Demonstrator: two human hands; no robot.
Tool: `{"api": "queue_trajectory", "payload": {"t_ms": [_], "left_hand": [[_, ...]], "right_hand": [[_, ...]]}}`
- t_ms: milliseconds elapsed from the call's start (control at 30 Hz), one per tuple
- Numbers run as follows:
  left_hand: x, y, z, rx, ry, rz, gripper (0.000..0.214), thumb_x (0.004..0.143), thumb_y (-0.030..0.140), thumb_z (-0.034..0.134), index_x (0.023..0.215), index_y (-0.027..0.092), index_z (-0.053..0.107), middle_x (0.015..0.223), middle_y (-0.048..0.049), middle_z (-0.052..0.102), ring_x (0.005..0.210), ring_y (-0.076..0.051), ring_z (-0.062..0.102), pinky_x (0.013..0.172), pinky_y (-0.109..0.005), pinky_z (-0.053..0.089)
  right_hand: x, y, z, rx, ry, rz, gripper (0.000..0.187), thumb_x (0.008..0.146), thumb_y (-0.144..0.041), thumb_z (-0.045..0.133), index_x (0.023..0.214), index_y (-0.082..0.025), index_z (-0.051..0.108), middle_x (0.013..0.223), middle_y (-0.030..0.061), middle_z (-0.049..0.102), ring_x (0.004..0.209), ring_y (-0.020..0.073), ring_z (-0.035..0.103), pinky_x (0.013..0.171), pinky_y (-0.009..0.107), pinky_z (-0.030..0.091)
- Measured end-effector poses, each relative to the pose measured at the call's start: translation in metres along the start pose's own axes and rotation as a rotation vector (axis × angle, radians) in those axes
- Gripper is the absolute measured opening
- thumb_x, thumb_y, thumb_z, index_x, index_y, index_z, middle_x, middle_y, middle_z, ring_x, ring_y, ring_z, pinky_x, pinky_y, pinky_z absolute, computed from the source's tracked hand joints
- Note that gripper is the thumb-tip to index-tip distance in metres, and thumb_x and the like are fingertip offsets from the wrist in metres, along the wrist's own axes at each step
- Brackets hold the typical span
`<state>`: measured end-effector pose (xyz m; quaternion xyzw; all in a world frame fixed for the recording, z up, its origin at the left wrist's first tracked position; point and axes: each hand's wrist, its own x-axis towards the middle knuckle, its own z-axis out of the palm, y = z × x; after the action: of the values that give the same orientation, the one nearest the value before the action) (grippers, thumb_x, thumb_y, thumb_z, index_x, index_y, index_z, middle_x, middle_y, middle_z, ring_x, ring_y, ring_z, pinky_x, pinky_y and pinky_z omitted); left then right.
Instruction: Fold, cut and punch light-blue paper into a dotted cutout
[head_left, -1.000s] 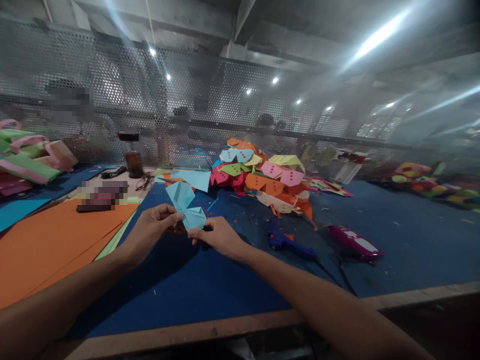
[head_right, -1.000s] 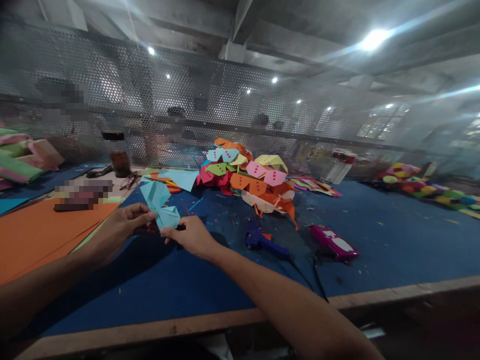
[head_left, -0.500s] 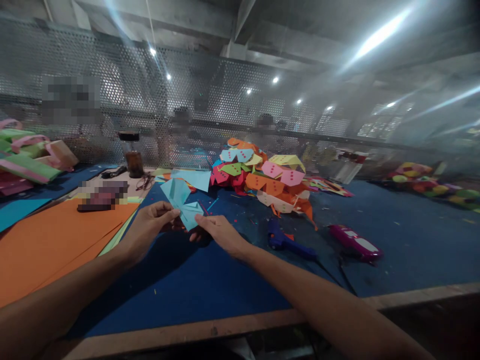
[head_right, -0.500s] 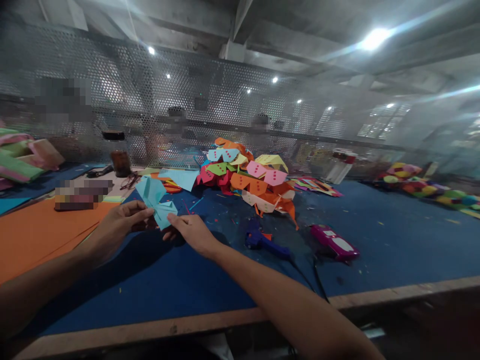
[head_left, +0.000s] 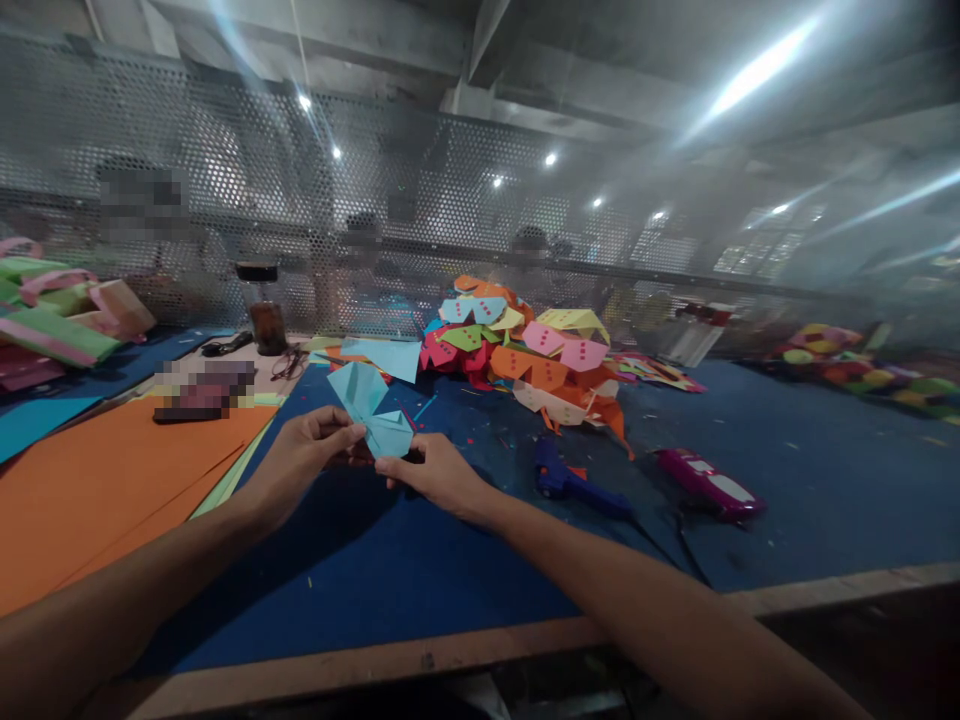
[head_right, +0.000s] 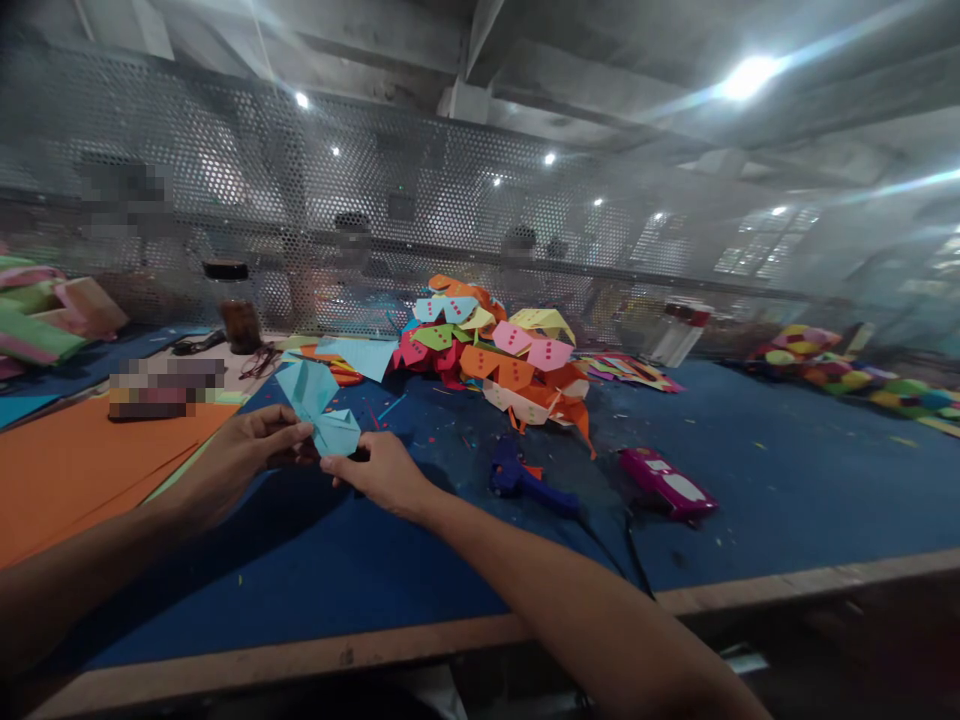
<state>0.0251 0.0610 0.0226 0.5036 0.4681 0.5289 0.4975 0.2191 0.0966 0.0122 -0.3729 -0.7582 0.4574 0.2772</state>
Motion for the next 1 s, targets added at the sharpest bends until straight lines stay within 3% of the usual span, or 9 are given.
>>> {"api": "queue_trajectory", "payload": {"t_ms": [233, 1000], "left_hand": [[-0.0006, -0.0026, -0.0019, 0.015, -0.042, 0.017, 0.035, 0.073, 0.046, 0.083, 0.072, 0.019, 0.062, 0.066, 0.0002, 0.069, 0.066, -0.014, 0.064, 0.067, -0.025, 0.052], [-0.0002, -0.0053, -0.0041, 0.016, -0.079, 0.01, 0.036, 0.078, 0.049, 0.078, 0.074, 0.019, 0.06, 0.069, 0.0004, 0.067, 0.067, -0.014, 0.062, 0.068, -0.027, 0.05]], "right_hand": [[-0.0011, 0.0008, 0.0014, 0.091, -0.021, -0.053, 0.027, 0.084, -0.038, 0.068, 0.072, -0.013, 0.068, 0.066, 0.0008, 0.065, 0.058, 0.0102, 0.052, 0.056, 0.021, 0.037], [0.0006, 0.0068, 0.0029, 0.043, -0.02, -0.035, 0.027, 0.087, -0.039, 0.065, 0.078, -0.013, 0.07, 0.065, 0.0003, 0.064, 0.056, 0.0095, 0.053, 0.052, 0.02, 0.037]]}}
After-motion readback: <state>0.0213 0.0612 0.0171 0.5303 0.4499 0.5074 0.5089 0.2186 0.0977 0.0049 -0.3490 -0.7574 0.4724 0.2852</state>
